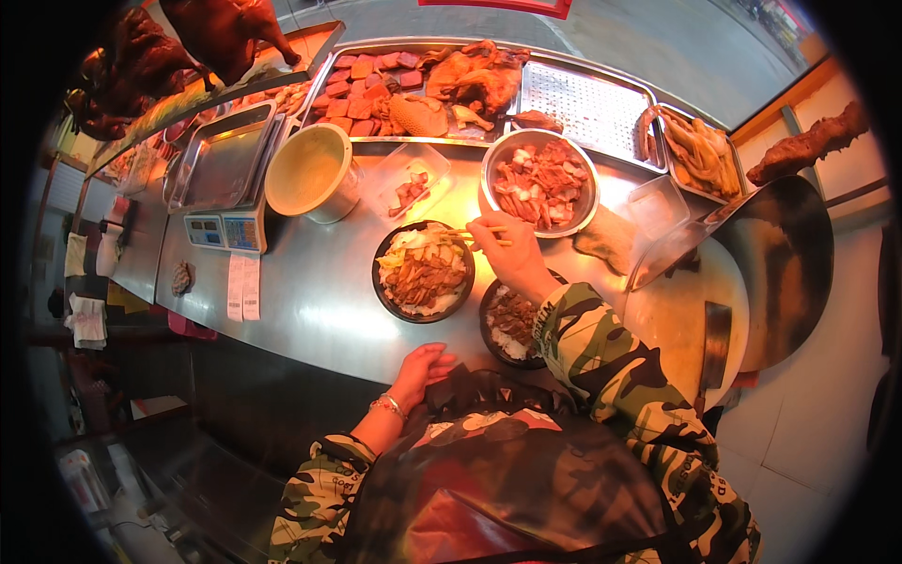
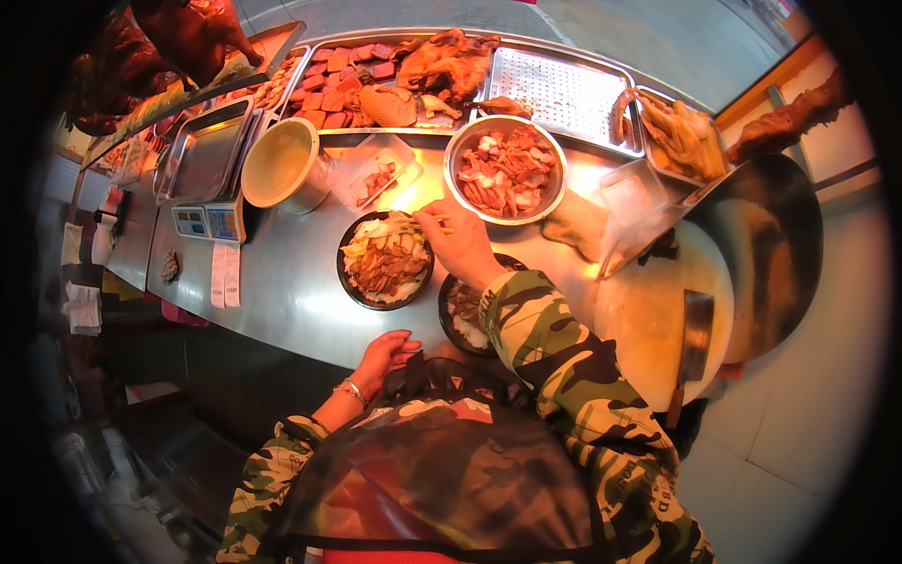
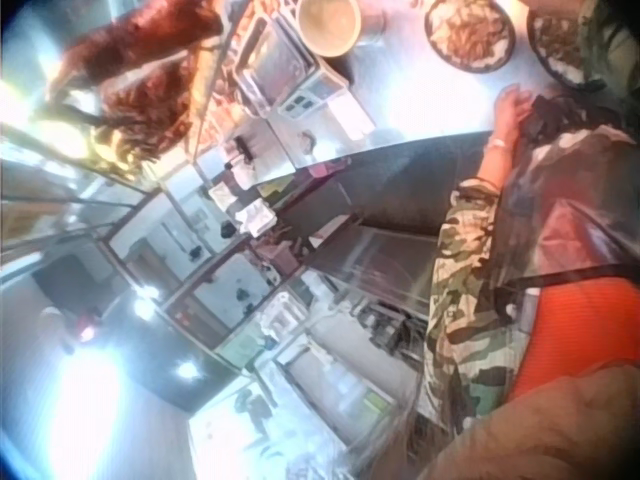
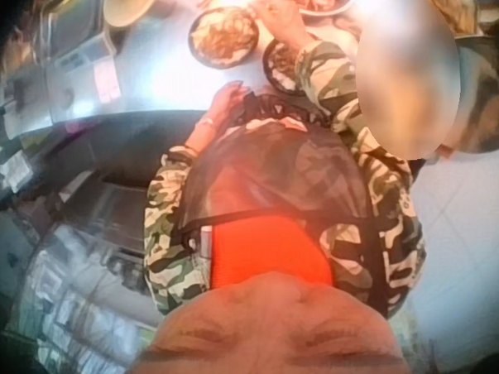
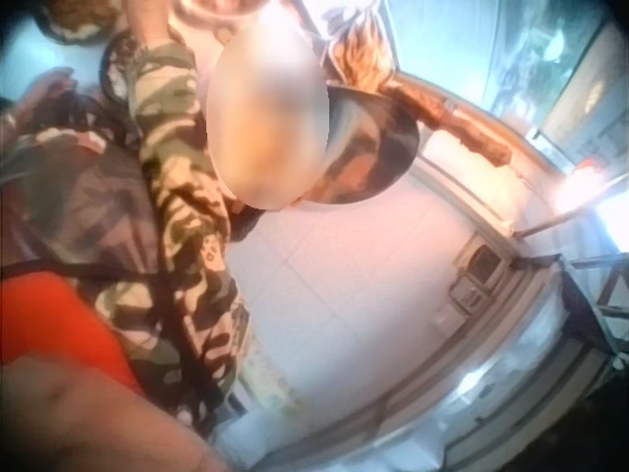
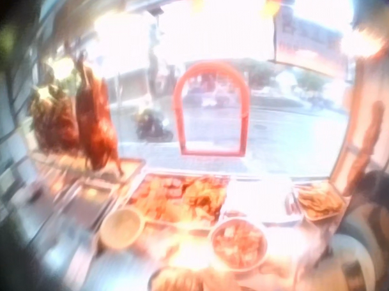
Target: The person retrieves two bowls of rice from a microwave, places them on the counter, and uses chopsticks to add cooked meat and vegetables to each bowl. The person then hands one completed bowl to a delivery driver.
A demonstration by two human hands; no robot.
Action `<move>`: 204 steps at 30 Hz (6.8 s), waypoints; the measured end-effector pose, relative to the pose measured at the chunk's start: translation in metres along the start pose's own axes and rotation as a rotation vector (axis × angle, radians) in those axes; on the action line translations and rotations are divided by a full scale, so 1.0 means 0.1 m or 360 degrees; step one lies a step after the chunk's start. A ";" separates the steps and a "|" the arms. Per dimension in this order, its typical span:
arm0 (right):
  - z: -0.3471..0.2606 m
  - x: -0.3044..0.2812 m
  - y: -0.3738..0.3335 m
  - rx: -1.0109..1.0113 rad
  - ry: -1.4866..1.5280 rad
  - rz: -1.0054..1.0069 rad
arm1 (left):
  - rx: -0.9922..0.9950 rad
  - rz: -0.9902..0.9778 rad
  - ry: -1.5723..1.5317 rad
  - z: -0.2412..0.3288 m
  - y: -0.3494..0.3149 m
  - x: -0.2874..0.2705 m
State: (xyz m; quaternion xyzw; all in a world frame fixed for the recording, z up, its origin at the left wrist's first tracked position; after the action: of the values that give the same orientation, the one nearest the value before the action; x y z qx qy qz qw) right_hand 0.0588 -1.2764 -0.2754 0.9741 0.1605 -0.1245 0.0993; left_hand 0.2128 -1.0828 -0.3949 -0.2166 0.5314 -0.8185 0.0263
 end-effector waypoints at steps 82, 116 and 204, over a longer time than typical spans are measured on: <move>-0.73 -1.34 -1.47 0.0394 0.0150 0.0778 | 0.0511 0.0281 0.0215 0.95 -0.27 -0.25; -0.65 -1.11 -1.81 0.0417 -0.0365 0.0867 | 0.0066 0.0060 0.0712 0.47 0.00 0.15; -2.16 -2.57 -5.05 -0.0205 -0.1115 0.0838 | -0.0198 -0.1040 0.0501 -1.98 -1.67 2.70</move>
State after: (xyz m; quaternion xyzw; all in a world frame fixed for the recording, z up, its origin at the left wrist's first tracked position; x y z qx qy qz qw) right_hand -0.3017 -0.8308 -0.0772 0.8727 -0.1289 -0.4073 0.2364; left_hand -0.0758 -0.9145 -0.2273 -0.2474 0.4805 -0.7731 -0.3319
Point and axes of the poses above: each hand's wrist, its own y-axis towards the middle knuckle, its own x-axis out of the palm, z = x × y, the point moved 1 cm from there along y, towards the middle knuckle, and after that the axes turned 7 degrees about -x, right-handed, at the moved point
